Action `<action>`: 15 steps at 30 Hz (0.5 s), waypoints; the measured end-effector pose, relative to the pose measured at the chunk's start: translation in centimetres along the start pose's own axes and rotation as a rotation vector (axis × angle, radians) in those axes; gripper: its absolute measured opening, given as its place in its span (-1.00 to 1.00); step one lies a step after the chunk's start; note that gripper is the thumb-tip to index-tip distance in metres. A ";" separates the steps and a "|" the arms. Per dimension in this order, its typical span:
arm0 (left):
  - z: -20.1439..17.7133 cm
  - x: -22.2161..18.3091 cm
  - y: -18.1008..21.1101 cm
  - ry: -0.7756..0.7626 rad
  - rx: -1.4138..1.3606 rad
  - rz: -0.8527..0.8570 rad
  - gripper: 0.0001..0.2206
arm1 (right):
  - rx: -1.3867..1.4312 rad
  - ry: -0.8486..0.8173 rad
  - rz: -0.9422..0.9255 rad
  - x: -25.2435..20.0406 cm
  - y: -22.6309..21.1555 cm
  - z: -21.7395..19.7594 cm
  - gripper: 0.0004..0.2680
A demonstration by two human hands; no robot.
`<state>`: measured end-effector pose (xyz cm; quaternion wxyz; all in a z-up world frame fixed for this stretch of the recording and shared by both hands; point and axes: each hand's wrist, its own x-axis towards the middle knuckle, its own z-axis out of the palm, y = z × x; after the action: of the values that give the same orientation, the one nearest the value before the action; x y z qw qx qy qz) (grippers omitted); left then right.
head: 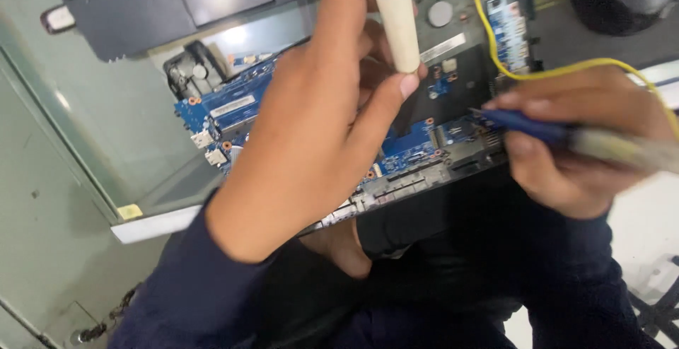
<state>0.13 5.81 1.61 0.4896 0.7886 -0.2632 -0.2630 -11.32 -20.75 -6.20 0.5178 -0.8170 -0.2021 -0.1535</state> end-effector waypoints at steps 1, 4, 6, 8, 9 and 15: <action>-0.7 -0.5 0.3 0.007 0.000 -0.012 -0.45 | 0.012 -0.007 0.000 -0.4 -0.5 -0.6 -0.83; -2.2 -1.4 1.1 -0.075 0.014 -0.014 -0.45 | -0.033 -0.198 0.034 -1.1 -2.1 -1.0 -0.84; -2.5 -1.5 1.4 -0.230 0.072 0.006 -0.61 | 0.108 -0.158 0.005 -0.7 -3.0 1.2 -0.85; -2.4 -1.5 1.3 -0.275 0.102 0.002 -0.58 | 0.068 -0.187 0.014 0.9 -4.4 2.7 -0.86; -2.3 -1.5 1.2 -0.326 0.131 0.003 -0.56 | 0.021 -0.212 0.026 1.6 -5.2 3.5 -0.86; -2.7 -1.3 1.2 -0.568 0.190 -0.116 -0.78 | -0.045 -0.306 0.033 2.4 -5.4 4.2 -0.85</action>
<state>0.81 7.92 3.98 0.3045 0.7395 -0.3675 -0.4748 -11.72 -14.46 -2.63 0.4648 -0.8455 -0.2617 -0.0230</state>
